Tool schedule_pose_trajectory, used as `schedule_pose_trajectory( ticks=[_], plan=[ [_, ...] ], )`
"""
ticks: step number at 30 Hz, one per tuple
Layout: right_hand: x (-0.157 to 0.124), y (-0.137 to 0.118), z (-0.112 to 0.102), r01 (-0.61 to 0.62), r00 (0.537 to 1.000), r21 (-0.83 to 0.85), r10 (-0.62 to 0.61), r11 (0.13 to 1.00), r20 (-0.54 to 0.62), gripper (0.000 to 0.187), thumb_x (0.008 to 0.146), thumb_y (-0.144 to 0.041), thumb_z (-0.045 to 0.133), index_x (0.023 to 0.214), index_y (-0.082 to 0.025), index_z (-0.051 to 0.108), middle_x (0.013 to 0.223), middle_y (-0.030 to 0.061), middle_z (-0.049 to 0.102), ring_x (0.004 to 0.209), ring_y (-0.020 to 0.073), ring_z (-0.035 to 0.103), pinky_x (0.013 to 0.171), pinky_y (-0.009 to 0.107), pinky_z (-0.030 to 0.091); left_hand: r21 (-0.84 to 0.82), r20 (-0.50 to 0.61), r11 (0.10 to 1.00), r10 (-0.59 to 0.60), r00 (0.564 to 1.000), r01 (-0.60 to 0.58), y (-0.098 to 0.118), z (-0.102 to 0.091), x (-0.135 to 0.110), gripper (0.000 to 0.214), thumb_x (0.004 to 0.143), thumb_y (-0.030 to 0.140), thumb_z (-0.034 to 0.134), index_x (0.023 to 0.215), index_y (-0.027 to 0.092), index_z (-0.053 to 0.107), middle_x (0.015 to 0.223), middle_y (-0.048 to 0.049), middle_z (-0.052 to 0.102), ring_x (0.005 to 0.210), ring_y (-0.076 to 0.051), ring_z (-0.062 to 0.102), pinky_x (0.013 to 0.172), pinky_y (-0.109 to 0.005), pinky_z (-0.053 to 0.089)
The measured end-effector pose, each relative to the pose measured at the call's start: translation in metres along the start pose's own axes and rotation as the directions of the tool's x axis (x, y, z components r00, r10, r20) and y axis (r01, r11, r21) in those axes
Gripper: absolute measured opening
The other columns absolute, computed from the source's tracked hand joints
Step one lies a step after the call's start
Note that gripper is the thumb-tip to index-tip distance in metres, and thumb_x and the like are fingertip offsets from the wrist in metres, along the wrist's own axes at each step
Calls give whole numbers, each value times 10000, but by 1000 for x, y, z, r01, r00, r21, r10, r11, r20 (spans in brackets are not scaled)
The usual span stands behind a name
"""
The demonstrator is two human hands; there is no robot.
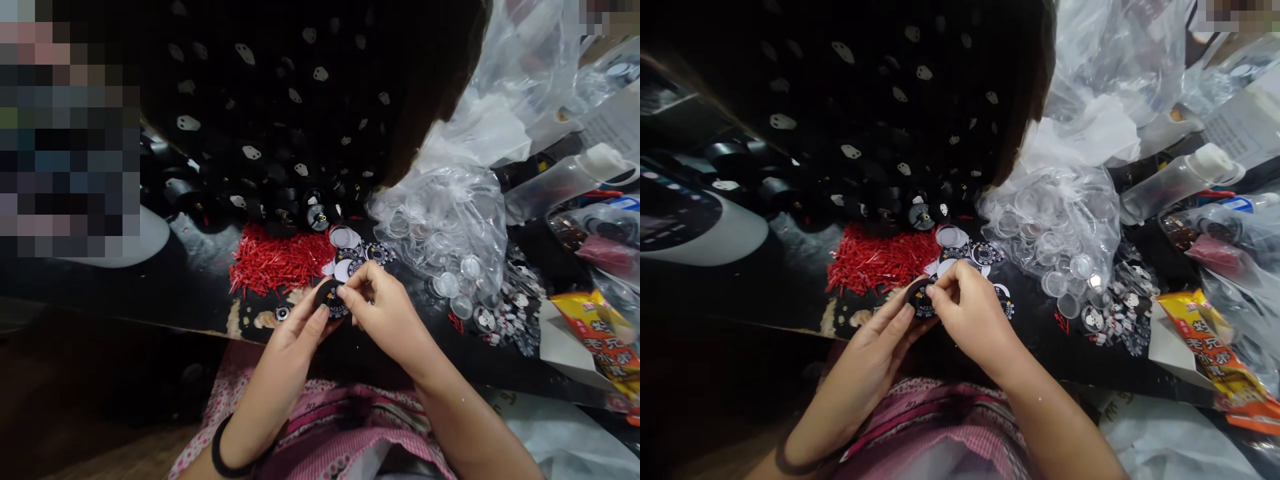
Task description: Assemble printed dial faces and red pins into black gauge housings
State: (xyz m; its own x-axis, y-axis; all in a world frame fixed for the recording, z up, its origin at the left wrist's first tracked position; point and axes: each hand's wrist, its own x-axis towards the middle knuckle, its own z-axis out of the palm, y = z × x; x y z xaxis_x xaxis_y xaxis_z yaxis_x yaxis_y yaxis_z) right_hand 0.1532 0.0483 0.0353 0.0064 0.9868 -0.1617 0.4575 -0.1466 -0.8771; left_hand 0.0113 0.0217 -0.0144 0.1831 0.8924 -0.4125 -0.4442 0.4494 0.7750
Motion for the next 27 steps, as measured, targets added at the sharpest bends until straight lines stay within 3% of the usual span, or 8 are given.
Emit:
schedule_pose_trajectory(
  ticks=[4,8,14,17,19,22,24,27],
  plan=[
    [-6,5,-2,1,998,-68,3,998,64,136,838,-268,638,883,-212,523,813,-27,558,689,127,527,634,265,430,10,5,1000,-3,1000,3,-5,-6,-1,358,799,377,756,1153,334,720,1288,-1,684,1254,-261,590,1017,-349,522],
    [-13,6,3,7,982,-32,-1,999,186,141,865,-169,538,1000,-209,538,865,-17,606,733,125,579,668,254,462,74,-26,996,-47,999,49,-7,-17,-5,391,766,381,782,1137,274,715,1201,-44,722,1173,-280,644,979,-378,546],
    [-5,-9,18,170,947,-145,-120,975,298,211,870,-85,526,1049,-183,582,1022,39,694,865,141,641,778,266,474,159,-181,987,24,983,5,-6,-41,-11,442,744,385,798,1150,249,684,1176,-42,726,1161,-268,647,1032,-380,499],
    [7,-11,22,227,930,-183,-157,956,332,169,921,-147,539,1069,-187,610,1061,38,716,900,146,659,788,263,471,148,-234,989,65,970,-30,1,-45,-13,427,770,352,780,1170,257,667,1162,-26,728,1087,-236,678,1014,-355,509],
    [16,-8,27,271,941,-352,-169,896,294,122,949,-195,526,980,-187,643,998,42,730,902,177,663,813,303,459,84,-263,994,87,961,-67,6,-42,-13,376,803,324,751,1162,254,663,1173,-22,721,1079,-220,680,1024,-353,504],
    [29,-2,38,280,960,-672,-192,686,205,164,952,-239,513,906,-160,649,953,99,721,920,267,658,857,416,430,-58,-251,990,106,962,-125,15,-31,-7,298,846,284,702,1137,232,670,1224,-44,697,1173,-239,636,1055,-382,488],
    [34,0,45,282,959,-763,-203,582,199,174,948,-258,511,954,-142,642,982,135,710,927,302,655,858,456,422,-132,-213,982,103,972,-133,20,-24,1,259,860,269,681,1114,218,679,1225,-63,698,1216,-256,612,1062,-399,485],
    [36,0,47,268,963,-789,-181,553,200,171,940,-226,488,936,-139,635,935,137,706,881,298,659,834,449,417,-190,-197,973,92,976,-130,27,-20,12,216,864,256,673,1074,209,685,1175,-72,724,1213,-254,621,1075,-401,472]
  ],
)
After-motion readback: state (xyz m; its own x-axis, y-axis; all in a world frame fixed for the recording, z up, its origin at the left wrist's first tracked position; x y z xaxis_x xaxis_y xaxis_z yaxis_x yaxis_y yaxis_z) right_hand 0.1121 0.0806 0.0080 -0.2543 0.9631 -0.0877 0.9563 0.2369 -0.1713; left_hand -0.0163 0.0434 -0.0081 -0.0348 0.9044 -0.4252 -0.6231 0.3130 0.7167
